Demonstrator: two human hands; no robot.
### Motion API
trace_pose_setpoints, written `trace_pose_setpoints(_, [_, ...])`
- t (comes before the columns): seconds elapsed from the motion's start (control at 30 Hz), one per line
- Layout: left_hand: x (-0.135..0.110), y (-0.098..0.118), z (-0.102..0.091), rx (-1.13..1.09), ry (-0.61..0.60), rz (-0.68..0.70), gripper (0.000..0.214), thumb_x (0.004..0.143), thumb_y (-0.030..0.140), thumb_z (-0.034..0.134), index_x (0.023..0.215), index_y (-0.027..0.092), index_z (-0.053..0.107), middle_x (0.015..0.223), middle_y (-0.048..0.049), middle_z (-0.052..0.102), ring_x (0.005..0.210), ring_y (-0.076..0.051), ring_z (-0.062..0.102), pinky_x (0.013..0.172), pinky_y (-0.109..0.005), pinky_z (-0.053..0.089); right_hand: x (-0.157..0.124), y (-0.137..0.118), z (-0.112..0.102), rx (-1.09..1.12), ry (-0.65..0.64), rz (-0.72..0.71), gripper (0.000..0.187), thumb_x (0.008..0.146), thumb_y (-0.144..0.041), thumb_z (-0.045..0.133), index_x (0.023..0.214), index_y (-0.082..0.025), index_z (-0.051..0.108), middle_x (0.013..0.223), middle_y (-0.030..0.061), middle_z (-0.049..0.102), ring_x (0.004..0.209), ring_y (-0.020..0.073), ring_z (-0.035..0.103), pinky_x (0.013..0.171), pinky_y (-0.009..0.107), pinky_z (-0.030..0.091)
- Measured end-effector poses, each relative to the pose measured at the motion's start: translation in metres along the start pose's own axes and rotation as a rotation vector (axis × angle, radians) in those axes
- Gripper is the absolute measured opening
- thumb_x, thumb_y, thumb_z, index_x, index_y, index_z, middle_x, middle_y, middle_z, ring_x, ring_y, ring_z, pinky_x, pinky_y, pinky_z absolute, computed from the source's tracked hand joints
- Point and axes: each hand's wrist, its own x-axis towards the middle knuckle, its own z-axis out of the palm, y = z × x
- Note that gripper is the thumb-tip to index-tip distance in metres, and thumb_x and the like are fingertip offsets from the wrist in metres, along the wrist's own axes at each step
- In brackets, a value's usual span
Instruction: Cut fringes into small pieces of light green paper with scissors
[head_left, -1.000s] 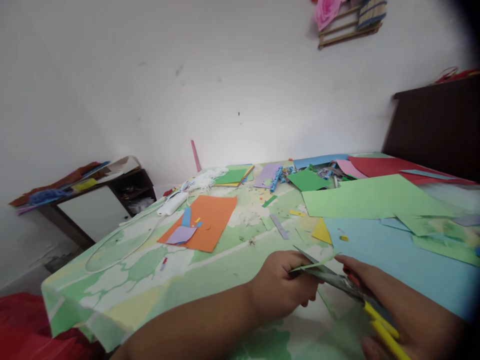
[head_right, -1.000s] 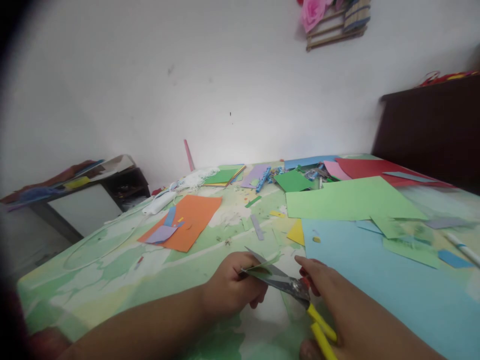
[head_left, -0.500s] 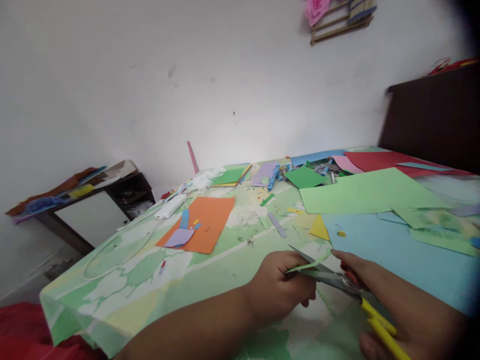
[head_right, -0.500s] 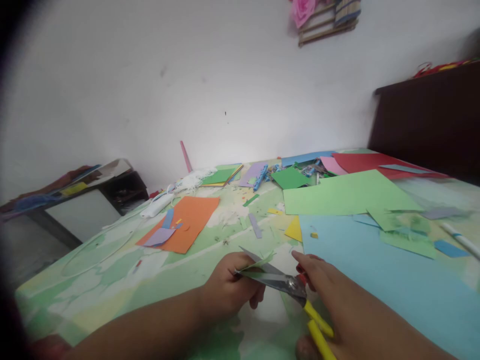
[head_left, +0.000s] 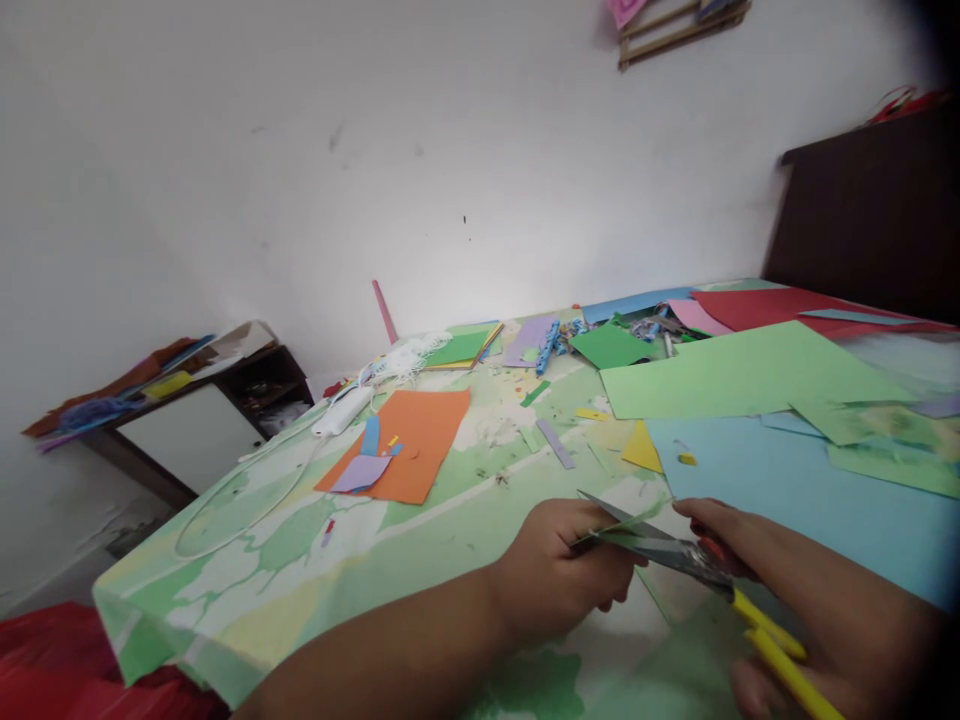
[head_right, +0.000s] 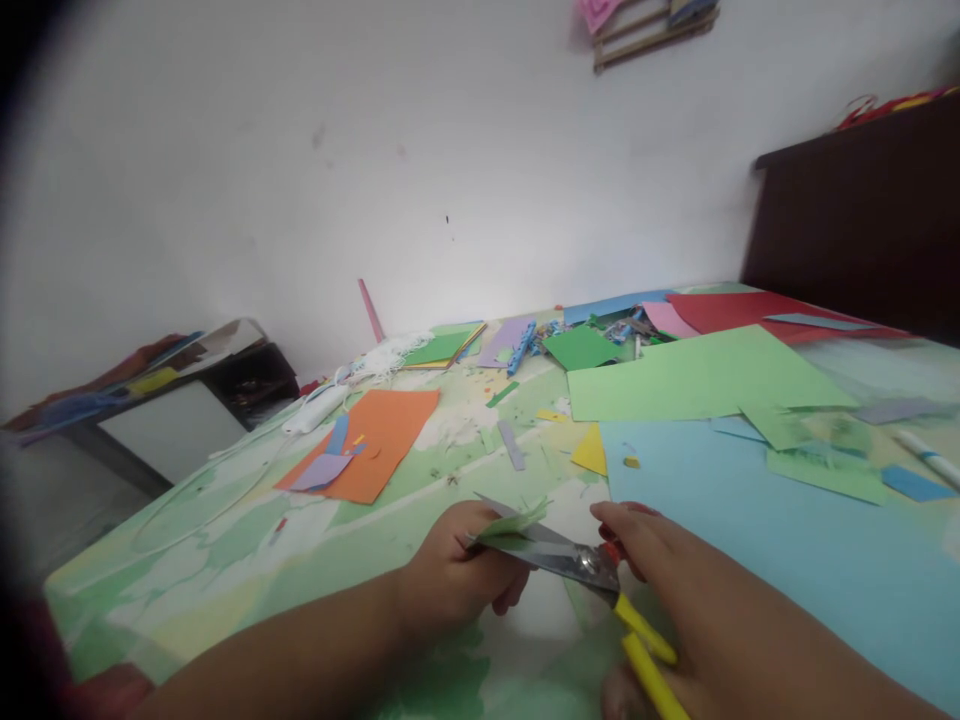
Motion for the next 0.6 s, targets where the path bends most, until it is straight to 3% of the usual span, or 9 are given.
trace_pose_setpoints(0.17, [-0.002, -0.001, 0.003, -0.124, -0.002, -0.125, 0.016, 0.07, 0.024, 0.051, 0.057, 0.015, 0.052, 0.042, 0.0042, 0.044, 0.037, -0.005, 0.039, 0.039, -0.019, 0.031, 0.001, 0.0, 0.001, 0.036, 0.013, 0.023, 0.08, 0.057, -0.036, 0.071, 0.126, -0.041, 0.032, 0.122, -0.0019, 0.053, 0.108, 0.0298, 0.052, 0.088, 0.043, 0.046])
trace_pose_setpoints(0.37, [-0.001, -0.005, 0.002, -0.202, -0.003, -0.208, 0.021, 0.072, 0.031, 0.057, 0.061, 0.014, 0.052, 0.042, 0.0047, 0.045, 0.035, -0.005, 0.038, 0.038, -0.019, 0.029, 0.008, -0.012, -0.004, 0.047, 0.122, 0.098, 0.071, 0.054, -0.042, 0.066, 0.121, -0.025, 0.051, 0.111, 0.0088, 0.061, 0.101, 0.0362, 0.057, 0.08, 0.039, 0.052])
trace_pose_setpoints(0.6, [0.0, -0.007, 0.002, -0.327, -0.027, -0.203, 0.018, 0.072, 0.028, 0.058, 0.062, 0.014, 0.054, 0.039, 0.0055, 0.045, 0.033, -0.005, 0.037, 0.037, -0.02, 0.028, 0.016, -0.025, -0.009, 0.032, 0.221, 0.185, 0.066, 0.056, -0.047, 0.061, 0.118, -0.024, 0.055, 0.103, 0.0095, 0.064, 0.094, 0.0361, 0.06, 0.077, 0.041, 0.053])
